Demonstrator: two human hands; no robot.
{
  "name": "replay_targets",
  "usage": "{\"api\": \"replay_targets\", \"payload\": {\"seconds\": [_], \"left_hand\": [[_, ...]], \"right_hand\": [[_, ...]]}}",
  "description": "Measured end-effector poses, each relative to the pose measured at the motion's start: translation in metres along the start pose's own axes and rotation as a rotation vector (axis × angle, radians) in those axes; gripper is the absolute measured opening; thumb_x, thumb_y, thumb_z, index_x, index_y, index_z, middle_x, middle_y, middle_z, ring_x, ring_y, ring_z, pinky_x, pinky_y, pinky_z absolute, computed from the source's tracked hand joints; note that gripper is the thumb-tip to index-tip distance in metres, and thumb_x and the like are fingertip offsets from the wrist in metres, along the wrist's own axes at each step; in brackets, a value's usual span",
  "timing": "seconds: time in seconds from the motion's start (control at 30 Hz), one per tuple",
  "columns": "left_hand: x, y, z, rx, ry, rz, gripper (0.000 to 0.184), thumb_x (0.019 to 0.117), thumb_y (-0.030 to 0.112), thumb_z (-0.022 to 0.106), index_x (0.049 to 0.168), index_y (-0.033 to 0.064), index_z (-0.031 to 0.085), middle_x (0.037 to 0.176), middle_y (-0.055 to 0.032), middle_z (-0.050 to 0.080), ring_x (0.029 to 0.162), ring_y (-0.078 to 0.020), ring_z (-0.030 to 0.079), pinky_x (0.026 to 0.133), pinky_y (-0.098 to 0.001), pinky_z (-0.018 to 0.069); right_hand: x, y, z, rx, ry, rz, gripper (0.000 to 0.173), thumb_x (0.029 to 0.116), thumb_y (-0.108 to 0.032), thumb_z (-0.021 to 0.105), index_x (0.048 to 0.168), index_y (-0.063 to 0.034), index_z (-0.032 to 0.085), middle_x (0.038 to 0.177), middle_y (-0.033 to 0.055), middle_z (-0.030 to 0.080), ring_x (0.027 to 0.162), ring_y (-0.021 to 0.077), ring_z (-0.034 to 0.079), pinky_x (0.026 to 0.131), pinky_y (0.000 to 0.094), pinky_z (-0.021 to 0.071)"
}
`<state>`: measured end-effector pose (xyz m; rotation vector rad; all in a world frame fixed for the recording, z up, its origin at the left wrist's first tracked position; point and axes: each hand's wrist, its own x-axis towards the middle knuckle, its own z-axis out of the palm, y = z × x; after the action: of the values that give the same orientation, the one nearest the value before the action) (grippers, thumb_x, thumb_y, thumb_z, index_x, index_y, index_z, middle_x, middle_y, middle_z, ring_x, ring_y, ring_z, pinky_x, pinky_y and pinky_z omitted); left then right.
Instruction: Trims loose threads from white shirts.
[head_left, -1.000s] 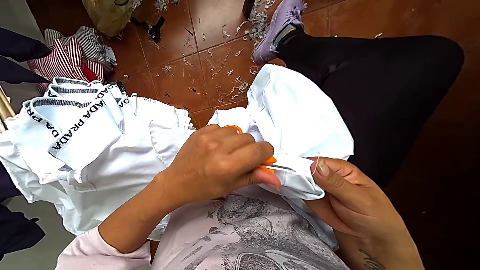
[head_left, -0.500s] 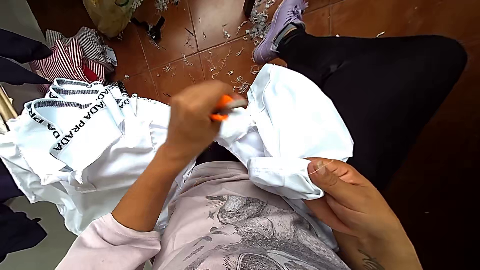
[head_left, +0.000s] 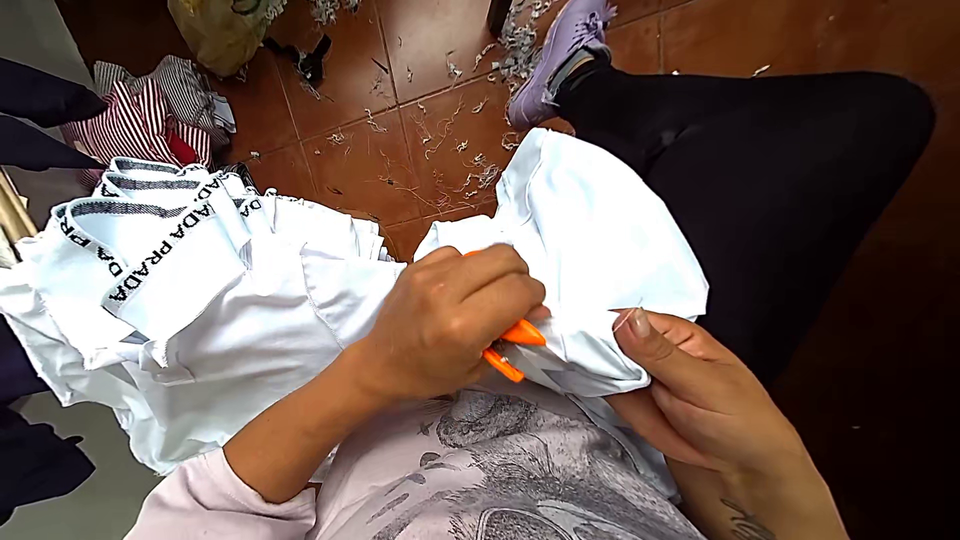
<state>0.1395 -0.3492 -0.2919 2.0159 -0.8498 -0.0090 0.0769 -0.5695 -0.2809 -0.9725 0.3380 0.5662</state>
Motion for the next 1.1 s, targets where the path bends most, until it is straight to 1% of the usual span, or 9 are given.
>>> {"api": "replay_targets", "payload": {"seconds": [0.13, 0.2, 0.3, 0.37, 0.43, 0.5, 0.67, 1.0, 1.1], "left_hand": [[0.007, -0.027, -0.017, 0.308, 0.042, -0.051, 0.017, 0.0998, 0.010, 0.060, 0.094, -0.0016, 0.071, 0.093, -0.0184, 0.071, 0.082, -0.0267, 0.069, 0.066, -0.0397, 0.0491], [0.010, -0.046, -0.029, 0.463, 0.099, -0.152, 0.016, 0.0990, 0.012, 0.063, 0.098, -0.0024, 0.070, 0.095, -0.0212, 0.070, 0.084, -0.0318, 0.068, 0.068, -0.0444, 0.0497], [0.011, -0.052, -0.043, 0.428, 0.064, -0.340, 0.041, 0.1011, 0.030, 0.063, 0.120, -0.0056, 0.061, 0.105, -0.0231, 0.064, 0.096, -0.0360, 0.063, 0.081, -0.0504, 0.0498], [0.006, -0.031, -0.041, 0.266, -0.050, -0.326, 0.044, 0.1020, 0.037, 0.057, 0.116, -0.0041, 0.064, 0.100, -0.0187, 0.067, 0.095, -0.0307, 0.064, 0.084, -0.0475, 0.0506], [-0.001, -0.005, -0.034, 0.142, -0.162, -0.216, 0.045, 0.1022, 0.040, 0.055, 0.109, -0.0017, 0.071, 0.087, -0.0100, 0.069, 0.082, -0.0212, 0.065, 0.075, -0.0387, 0.0531], [-0.006, 0.011, -0.027, 0.105, -0.217, -0.131, 0.041, 0.1030, 0.039, 0.055, 0.104, 0.0011, 0.071, 0.078, -0.0051, 0.066, 0.072, -0.0170, 0.063, 0.065, -0.0335, 0.0508], [-0.006, 0.017, -0.019, 0.227, -0.231, -0.093, 0.038, 0.1028, 0.037, 0.055, 0.105, 0.0038, 0.073, 0.074, -0.0043, 0.064, 0.066, -0.0182, 0.061, 0.056, -0.0323, 0.0425], [-0.002, 0.011, -0.017, 0.171, -0.254, -0.043, 0.034, 0.1047, 0.034, 0.054, 0.099, 0.0051, 0.072, 0.072, -0.0030, 0.063, 0.066, -0.0169, 0.061, 0.057, -0.0315, 0.0427], [-0.001, 0.010, -0.020, 0.192, -0.231, -0.031, 0.035, 0.1046, 0.034, 0.054, 0.102, 0.0042, 0.072, 0.074, -0.0042, 0.064, 0.067, -0.0177, 0.061, 0.058, -0.0324, 0.0430]], "right_hand": [[0.000, 0.000, 0.000, 0.017, 0.037, 0.007, 0.028, 0.1019, -0.039, 0.060, 0.093, -0.0185, 0.078, 0.084, -0.0040, 0.074, 0.079, 0.0007, 0.070, 0.072, 0.0191, 0.0596], [-0.001, 0.000, 0.001, 0.036, 0.059, 0.016, 0.027, 0.1016, -0.038, 0.061, 0.093, -0.0179, 0.078, 0.085, -0.0028, 0.074, 0.080, 0.0019, 0.071, 0.073, 0.0201, 0.0602], [-0.002, 0.000, 0.001, 0.051, 0.072, 0.013, 0.028, 0.1018, -0.038, 0.061, 0.093, -0.0173, 0.078, 0.086, -0.0017, 0.075, 0.080, 0.0031, 0.071, 0.075, 0.0215, 0.0609], [-0.001, 0.000, 0.001, 0.052, 0.071, 0.010, 0.028, 0.1024, -0.037, 0.060, 0.094, -0.0171, 0.077, 0.087, -0.0016, 0.075, 0.082, 0.0034, 0.071, 0.076, 0.0218, 0.0609], [0.000, 0.000, 0.002, 0.053, 0.074, 0.007, 0.028, 0.1024, -0.037, 0.060, 0.094, -0.0172, 0.077, 0.087, -0.0019, 0.075, 0.082, 0.0034, 0.072, 0.076, 0.0217, 0.0610], [-0.001, -0.001, 0.003, 0.038, 0.074, 0.001, 0.028, 0.1024, -0.038, 0.060, 0.094, -0.0176, 0.077, 0.087, -0.0024, 0.074, 0.082, 0.0028, 0.071, 0.076, 0.0212, 0.0606], [-0.002, -0.001, 0.006, -0.031, 0.054, -0.032, 0.029, 0.1026, -0.038, 0.059, 0.094, -0.0186, 0.078, 0.085, -0.0041, 0.074, 0.079, 0.0012, 0.070, 0.074, 0.0193, 0.0598], [-0.002, 0.000, 0.008, -0.116, 0.061, -0.035, 0.032, 0.1045, -0.037, 0.056, 0.087, -0.0190, 0.076, 0.077, -0.0062, 0.070, 0.072, -0.0018, 0.067, 0.067, 0.0151, 0.0564], [-0.002, -0.001, 0.008, -0.146, 0.085, -0.031, 0.032, 0.1045, -0.037, 0.056, 0.086, -0.0196, 0.075, 0.075, -0.0068, 0.069, 0.070, -0.0022, 0.065, 0.066, 0.0145, 0.0553]]}}
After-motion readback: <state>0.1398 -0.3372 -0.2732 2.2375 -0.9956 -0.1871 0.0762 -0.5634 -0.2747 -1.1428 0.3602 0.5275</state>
